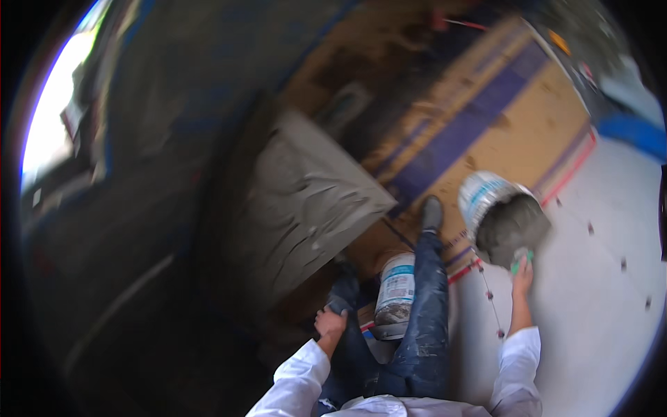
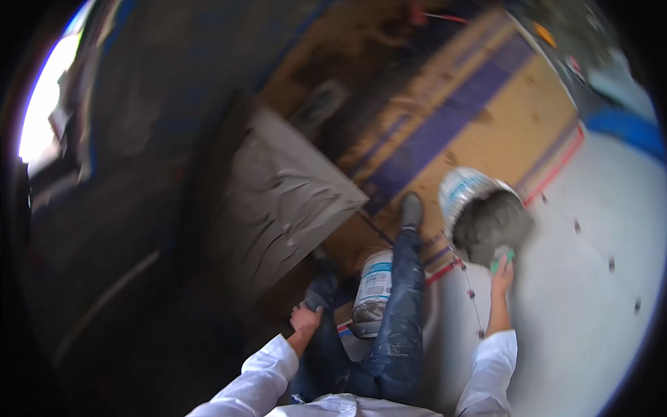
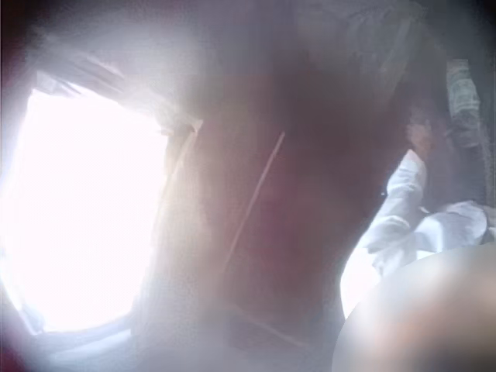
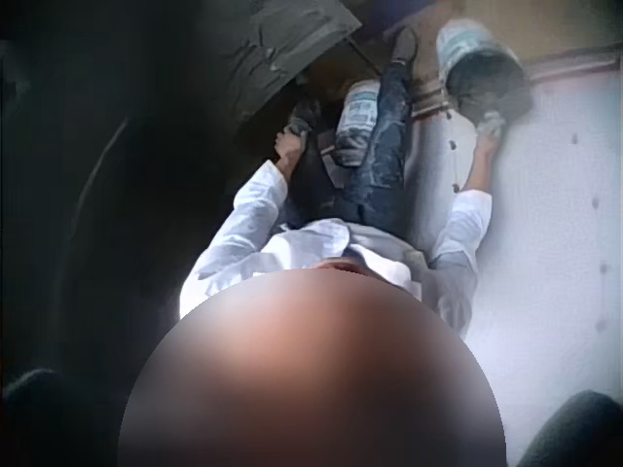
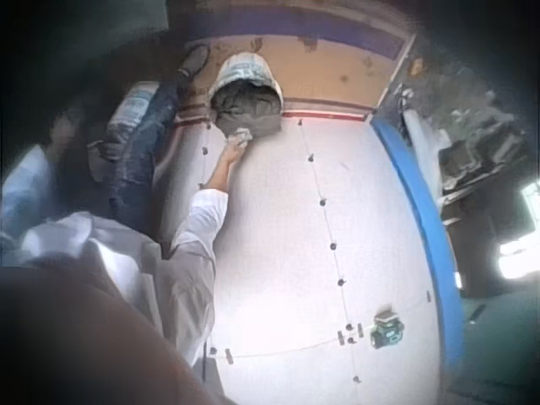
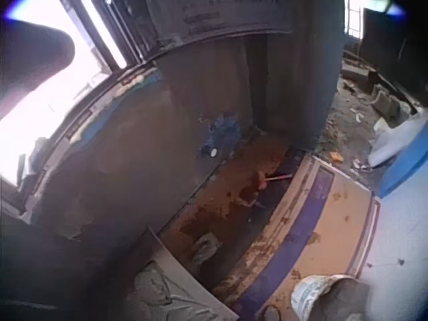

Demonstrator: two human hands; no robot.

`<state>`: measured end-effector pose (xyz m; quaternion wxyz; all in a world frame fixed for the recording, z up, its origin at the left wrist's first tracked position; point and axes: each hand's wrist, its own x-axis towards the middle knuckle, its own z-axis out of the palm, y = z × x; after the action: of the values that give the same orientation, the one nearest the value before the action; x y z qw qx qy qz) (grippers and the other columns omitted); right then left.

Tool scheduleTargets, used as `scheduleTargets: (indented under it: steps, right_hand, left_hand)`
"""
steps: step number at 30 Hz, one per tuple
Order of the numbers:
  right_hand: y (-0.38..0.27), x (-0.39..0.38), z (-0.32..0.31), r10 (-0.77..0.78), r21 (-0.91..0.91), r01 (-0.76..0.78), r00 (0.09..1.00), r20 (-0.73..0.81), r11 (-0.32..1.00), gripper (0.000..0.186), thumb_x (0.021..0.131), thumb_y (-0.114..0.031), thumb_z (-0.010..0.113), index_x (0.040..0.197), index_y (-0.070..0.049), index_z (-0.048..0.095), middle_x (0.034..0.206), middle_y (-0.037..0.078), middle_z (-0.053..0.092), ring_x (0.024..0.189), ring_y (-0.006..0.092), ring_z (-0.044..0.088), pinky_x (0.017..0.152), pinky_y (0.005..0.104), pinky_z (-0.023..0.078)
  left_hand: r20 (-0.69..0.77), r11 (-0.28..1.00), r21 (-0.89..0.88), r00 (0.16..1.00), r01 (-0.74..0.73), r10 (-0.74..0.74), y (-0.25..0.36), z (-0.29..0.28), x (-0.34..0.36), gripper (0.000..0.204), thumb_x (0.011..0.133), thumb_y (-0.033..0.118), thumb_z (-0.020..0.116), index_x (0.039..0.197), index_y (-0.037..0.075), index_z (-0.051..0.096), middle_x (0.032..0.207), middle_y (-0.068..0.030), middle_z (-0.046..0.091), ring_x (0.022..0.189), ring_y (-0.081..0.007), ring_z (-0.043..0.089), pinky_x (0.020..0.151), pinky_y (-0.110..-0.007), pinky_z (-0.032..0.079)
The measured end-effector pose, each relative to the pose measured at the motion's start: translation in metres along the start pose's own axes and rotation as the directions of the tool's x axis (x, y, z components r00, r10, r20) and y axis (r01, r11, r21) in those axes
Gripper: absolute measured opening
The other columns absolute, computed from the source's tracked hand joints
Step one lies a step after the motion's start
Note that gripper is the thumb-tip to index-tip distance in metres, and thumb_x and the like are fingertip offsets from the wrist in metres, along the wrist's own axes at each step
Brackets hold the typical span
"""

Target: Applying a layer of mortar to the back of a large ceramic tile using a trowel.

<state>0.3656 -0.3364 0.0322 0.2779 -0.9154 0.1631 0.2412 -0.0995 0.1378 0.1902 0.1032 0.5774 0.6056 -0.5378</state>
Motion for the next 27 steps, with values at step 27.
scheduleTargets:
  steps: [27]
  right_hand:
    - [-0.420,-0.566,0.305,0.043,-0.163,0.660,0.194,0.980,0.734,0.039,0.112,-0.030,0.052,0.129,0.000,0.069,0.111,0.019,0.077,0.096,0.0371,0.077,0.086,0.0469,0.062]
  left_hand:
    - [0.192,-0.502,-0.863,0.955,0.056,-0.225,-0.346,0.273,0.051,0.028,0.099,0.034,0.078,0.110,0.010,0.084,0.103,-0.0122,0.084,0.098,-0.0293,0.081,0.089,-0.041,0.062]
